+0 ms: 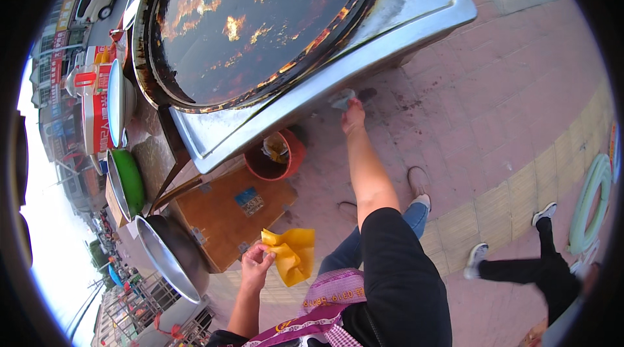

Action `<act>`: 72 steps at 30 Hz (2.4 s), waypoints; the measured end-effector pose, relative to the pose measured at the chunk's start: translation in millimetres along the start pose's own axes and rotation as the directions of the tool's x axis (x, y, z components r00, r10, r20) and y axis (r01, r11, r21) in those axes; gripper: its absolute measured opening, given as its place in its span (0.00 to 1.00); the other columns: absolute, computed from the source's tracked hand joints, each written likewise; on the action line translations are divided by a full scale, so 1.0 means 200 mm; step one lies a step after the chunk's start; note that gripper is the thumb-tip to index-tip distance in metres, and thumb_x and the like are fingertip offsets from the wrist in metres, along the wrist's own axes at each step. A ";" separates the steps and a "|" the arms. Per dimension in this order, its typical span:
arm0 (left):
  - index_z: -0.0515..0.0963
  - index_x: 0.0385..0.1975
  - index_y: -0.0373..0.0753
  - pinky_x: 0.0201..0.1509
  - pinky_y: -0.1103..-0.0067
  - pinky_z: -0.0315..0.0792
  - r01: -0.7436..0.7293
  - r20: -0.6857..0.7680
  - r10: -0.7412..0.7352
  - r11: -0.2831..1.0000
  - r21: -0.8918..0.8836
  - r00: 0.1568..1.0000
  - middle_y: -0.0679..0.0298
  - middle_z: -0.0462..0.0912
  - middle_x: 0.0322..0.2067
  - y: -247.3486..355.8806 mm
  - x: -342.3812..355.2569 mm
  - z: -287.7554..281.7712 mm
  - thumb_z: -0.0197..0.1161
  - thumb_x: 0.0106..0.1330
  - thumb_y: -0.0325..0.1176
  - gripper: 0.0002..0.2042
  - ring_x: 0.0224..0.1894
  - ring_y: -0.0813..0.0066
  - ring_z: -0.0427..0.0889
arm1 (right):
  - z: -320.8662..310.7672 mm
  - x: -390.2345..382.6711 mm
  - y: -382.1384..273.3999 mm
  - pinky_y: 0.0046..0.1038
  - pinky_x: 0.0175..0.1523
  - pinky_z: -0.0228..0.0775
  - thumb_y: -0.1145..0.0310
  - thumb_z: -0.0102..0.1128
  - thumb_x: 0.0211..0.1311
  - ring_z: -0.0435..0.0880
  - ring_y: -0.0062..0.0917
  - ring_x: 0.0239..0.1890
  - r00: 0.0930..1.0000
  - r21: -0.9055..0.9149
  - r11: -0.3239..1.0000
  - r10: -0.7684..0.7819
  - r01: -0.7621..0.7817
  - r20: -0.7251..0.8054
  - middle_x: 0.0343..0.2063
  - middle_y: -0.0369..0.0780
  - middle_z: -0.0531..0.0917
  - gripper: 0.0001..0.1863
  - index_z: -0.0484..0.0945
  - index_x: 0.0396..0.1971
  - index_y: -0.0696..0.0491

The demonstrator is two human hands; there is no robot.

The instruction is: The person shapes dough into round patties, places them on a hot griddle, and flips them as they cook. They then place a cooked patty into a paper bag.

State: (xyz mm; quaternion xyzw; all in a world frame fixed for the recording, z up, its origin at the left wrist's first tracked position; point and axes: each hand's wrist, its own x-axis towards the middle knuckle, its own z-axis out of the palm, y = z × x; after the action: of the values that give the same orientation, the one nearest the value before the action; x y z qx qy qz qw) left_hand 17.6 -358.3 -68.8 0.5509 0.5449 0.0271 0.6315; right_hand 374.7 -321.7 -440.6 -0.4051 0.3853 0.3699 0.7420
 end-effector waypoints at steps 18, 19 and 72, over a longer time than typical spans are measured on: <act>0.76 0.30 0.34 0.58 0.77 0.65 -0.073 -0.128 0.075 0.997 0.022 0.989 0.58 0.80 0.45 -0.04 -0.06 -0.08 0.65 0.55 0.21 0.05 0.51 0.69 0.75 | -0.20 0.06 0.00 0.37 0.48 0.69 0.59 0.50 0.63 0.76 0.35 0.45 0.895 -0.845 0.447 -0.439 0.294 0.079 0.45 0.41 0.78 0.15 0.75 0.46 0.49; 0.76 0.29 0.34 0.58 0.77 0.65 -0.066 -0.137 0.071 0.997 0.039 0.988 0.58 0.80 0.45 -0.01 -0.08 -0.10 0.65 0.55 0.22 0.05 0.51 0.68 0.76 | -0.26 -0.08 -0.02 0.40 0.50 0.70 0.60 0.51 0.61 0.75 0.39 0.49 0.905 -0.995 0.023 -0.419 0.096 0.078 0.48 0.45 0.77 0.14 0.76 0.43 0.50; 0.76 0.26 0.32 0.46 0.81 0.71 -0.166 -0.689 -0.031 0.962 -0.218 0.724 0.64 0.81 0.34 1.17 -0.01 -0.62 0.66 0.53 0.25 0.06 0.38 0.76 0.79 | 3.75 -0.89 -0.38 0.39 0.64 0.53 0.68 0.51 0.57 0.77 0.28 0.47 0.086 0.282 -0.952 0.293 0.116 0.952 0.35 0.38 0.83 0.12 0.86 0.31 0.49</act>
State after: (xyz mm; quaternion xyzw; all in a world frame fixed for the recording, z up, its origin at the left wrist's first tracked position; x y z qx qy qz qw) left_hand 59.1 -185.7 126.9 0.4320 0.7103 0.3242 0.4514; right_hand 568.8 271.2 20.2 0.7209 0.6684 0.1766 0.0483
